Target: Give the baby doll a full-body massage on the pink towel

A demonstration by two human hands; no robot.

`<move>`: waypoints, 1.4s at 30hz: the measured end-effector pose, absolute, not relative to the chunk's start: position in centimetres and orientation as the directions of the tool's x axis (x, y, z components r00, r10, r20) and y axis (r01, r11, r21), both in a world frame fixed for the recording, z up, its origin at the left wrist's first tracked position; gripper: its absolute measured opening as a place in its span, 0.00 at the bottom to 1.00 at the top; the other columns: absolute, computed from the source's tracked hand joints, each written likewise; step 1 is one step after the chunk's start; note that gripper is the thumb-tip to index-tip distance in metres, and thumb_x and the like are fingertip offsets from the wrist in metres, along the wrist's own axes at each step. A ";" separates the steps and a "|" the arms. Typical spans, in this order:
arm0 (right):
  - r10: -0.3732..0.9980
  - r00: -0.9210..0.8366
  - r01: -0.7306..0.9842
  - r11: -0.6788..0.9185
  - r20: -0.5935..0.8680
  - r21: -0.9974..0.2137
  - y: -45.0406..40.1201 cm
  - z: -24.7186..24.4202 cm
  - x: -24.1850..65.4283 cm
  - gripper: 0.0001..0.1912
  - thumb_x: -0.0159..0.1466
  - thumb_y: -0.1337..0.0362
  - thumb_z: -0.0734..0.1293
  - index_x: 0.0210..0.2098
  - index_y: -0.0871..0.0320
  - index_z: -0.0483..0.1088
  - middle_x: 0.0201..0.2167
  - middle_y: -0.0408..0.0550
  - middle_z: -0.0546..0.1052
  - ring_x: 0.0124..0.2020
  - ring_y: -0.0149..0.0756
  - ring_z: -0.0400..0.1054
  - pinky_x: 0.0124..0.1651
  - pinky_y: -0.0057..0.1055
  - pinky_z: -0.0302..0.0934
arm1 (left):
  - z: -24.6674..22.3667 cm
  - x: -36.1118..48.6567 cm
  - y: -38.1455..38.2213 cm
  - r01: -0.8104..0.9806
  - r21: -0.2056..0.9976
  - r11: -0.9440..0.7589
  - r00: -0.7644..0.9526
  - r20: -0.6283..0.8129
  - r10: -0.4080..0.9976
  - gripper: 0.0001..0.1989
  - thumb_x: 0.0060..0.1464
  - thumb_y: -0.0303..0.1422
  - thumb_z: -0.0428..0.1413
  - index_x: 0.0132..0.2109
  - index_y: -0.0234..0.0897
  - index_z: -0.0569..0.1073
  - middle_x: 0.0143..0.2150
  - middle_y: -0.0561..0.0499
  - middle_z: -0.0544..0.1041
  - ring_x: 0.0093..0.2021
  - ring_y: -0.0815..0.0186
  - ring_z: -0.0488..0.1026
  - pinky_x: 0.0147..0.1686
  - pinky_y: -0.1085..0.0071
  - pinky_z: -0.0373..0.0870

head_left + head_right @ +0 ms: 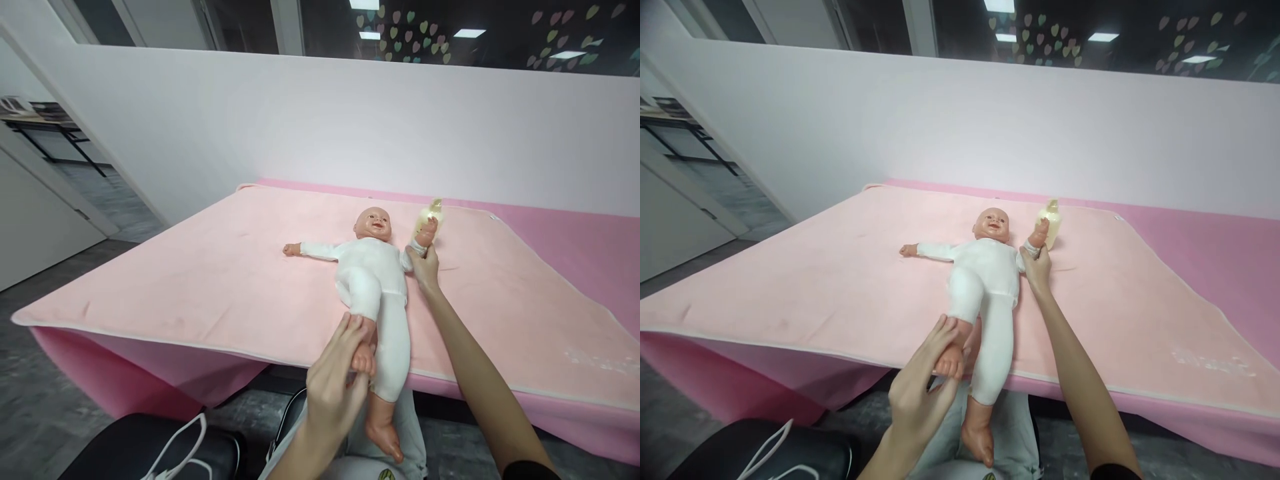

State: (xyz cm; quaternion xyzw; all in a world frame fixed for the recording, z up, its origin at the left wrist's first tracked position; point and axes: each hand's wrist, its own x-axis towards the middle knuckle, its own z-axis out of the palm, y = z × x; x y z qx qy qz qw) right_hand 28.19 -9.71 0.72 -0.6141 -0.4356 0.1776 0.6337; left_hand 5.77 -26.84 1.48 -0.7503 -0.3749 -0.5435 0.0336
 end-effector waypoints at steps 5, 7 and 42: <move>0.759 0.040 0.760 0.399 0.650 -0.513 -10.9 0.8 27.1 0.16 0.54 0.64 0.63 0.42 0.58 0.69 0.36 0.51 0.74 0.38 0.42 0.65 0.42 0.37 0.57 | 2.1 6.7 -21.8 0.560 0.527 -0.639 0.037 0.755 0.655 0.21 0.51 0.23 0.51 0.54 0.36 0.67 0.52 0.46 0.73 0.53 0.60 0.70 0.52 0.63 0.70; 0.725 -0.083 0.816 0.443 0.684 -0.370 -11.1 0.8 26.7 0.17 0.54 0.67 0.61 0.43 0.58 0.69 0.36 0.51 0.74 0.38 0.42 0.64 0.43 0.37 0.56 | 1.8 6.9 -20.9 0.558 0.560 -0.612 0.016 0.731 0.683 0.20 0.52 0.24 0.51 0.53 0.37 0.68 0.52 0.45 0.73 0.53 0.60 0.70 0.52 0.63 0.71; 0.752 0.647 0.061 0.116 0.127 -0.991 -9.4 0.8 28.7 0.20 0.50 0.58 0.66 0.40 0.60 0.65 0.37 0.50 0.74 0.35 0.37 0.68 0.36 0.32 0.62 | 2.9 3.7 -26.7 0.589 0.422 -0.690 0.108 0.805 0.584 0.28 0.45 0.20 0.56 0.55 0.37 0.67 0.51 0.47 0.74 0.51 0.60 0.71 0.52 0.66 0.71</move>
